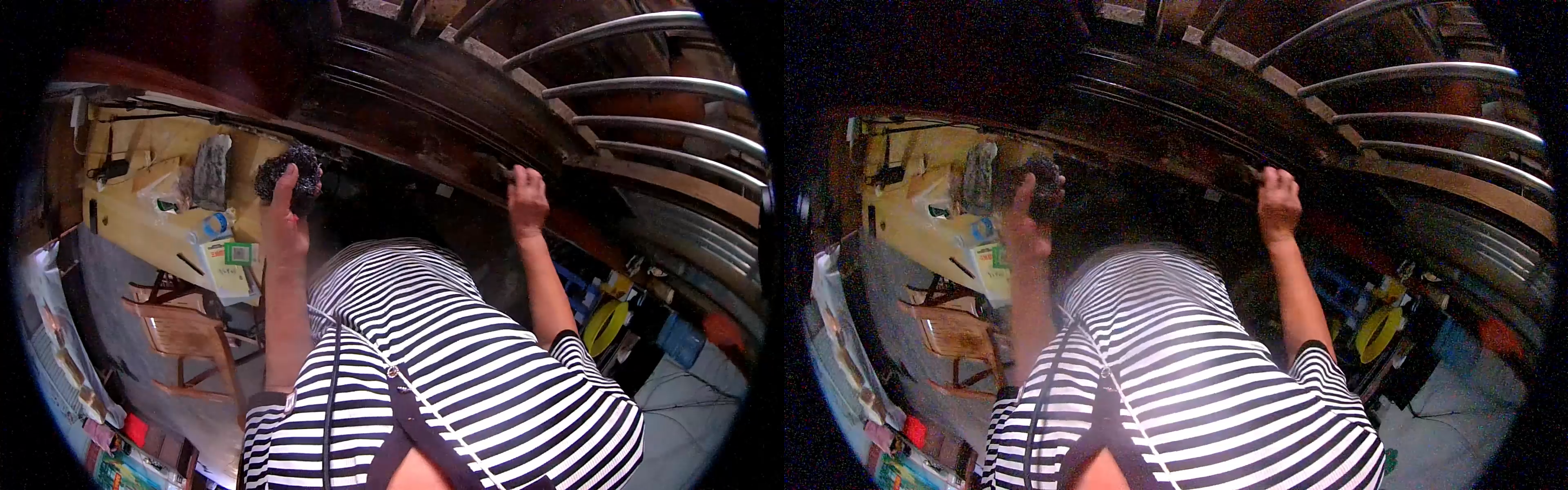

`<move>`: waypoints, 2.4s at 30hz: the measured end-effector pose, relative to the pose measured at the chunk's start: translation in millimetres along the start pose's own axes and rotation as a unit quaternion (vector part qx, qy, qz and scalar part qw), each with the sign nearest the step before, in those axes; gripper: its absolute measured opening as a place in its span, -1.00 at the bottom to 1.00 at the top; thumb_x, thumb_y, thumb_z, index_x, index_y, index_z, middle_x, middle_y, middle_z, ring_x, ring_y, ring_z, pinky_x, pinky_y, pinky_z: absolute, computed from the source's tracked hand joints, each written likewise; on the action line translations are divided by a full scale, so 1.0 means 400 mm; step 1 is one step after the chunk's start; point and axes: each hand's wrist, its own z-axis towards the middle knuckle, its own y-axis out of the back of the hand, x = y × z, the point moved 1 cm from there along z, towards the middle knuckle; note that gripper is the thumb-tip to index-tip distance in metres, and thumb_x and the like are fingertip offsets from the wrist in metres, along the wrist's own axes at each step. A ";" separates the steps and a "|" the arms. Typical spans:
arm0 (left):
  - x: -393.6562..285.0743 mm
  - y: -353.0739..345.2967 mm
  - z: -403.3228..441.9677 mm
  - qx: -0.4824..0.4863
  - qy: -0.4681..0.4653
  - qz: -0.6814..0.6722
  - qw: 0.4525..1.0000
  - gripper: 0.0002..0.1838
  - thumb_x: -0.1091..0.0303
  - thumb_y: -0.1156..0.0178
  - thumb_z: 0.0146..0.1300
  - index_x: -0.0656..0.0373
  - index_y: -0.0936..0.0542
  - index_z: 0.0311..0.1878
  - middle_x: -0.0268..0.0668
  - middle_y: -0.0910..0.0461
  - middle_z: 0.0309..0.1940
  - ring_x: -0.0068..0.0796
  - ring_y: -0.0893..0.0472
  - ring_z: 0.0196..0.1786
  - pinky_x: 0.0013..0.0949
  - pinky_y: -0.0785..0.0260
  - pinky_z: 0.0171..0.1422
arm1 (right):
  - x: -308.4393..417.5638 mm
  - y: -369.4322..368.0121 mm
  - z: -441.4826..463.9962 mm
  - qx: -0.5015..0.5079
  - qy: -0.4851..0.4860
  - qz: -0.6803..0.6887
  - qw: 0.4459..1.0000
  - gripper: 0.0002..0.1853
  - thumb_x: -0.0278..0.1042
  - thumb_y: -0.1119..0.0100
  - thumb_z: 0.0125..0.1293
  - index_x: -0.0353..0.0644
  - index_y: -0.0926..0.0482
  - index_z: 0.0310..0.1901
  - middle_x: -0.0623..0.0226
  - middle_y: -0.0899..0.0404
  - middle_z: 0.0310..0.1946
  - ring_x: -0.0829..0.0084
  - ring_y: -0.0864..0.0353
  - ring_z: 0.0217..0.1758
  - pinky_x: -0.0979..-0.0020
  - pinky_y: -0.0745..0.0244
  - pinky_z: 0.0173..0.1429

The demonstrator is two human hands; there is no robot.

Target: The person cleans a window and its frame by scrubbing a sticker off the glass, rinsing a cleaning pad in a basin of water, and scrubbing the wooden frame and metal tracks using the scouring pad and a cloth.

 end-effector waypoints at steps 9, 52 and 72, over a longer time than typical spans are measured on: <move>-0.016 0.028 -0.015 -0.011 -0.019 0.013 1.000 -0.69 0.36 -0.28 0.19 0.20 -0.53 -0.01 -0.29 -0.60 -0.15 -0.46 -0.62 -0.12 -0.42 -0.53 -0.04 | 0.472 -0.002 0.209 0.006 0.158 0.213 0.964 -0.67 -0.54 -0.07 0.19 -0.21 -0.48 0.03 0.14 -0.53 -0.19 0.21 -0.59 -0.13 0.31 -0.61 -0.21; 0.005 0.036 -0.008 -0.037 -0.101 -0.011 0.994 -0.63 0.24 -0.25 0.22 0.23 -0.52 0.03 -0.23 -0.62 -0.11 -0.37 -0.62 -0.09 -0.34 -0.49 0.02 | 0.787 -0.052 0.459 0.160 0.224 0.127 0.953 -0.70 -0.36 0.01 0.20 -0.32 -0.38 -0.07 -0.01 -0.57 -0.29 0.09 -0.66 -0.21 0.21 -0.58 -0.18; -0.043 0.069 -0.007 -0.058 -0.107 -0.020 0.992 -0.69 0.32 -0.29 0.18 0.31 -0.58 -0.06 -0.18 -0.62 -0.18 -0.38 -0.63 -0.14 -0.37 -0.54 -0.10 | 0.330 -0.002 0.144 0.086 0.141 0.167 0.972 -0.46 -0.57 -0.03 0.20 -0.14 -0.32 0.26 0.08 -0.46 -0.17 0.17 -0.53 -0.13 0.25 -0.57 -0.26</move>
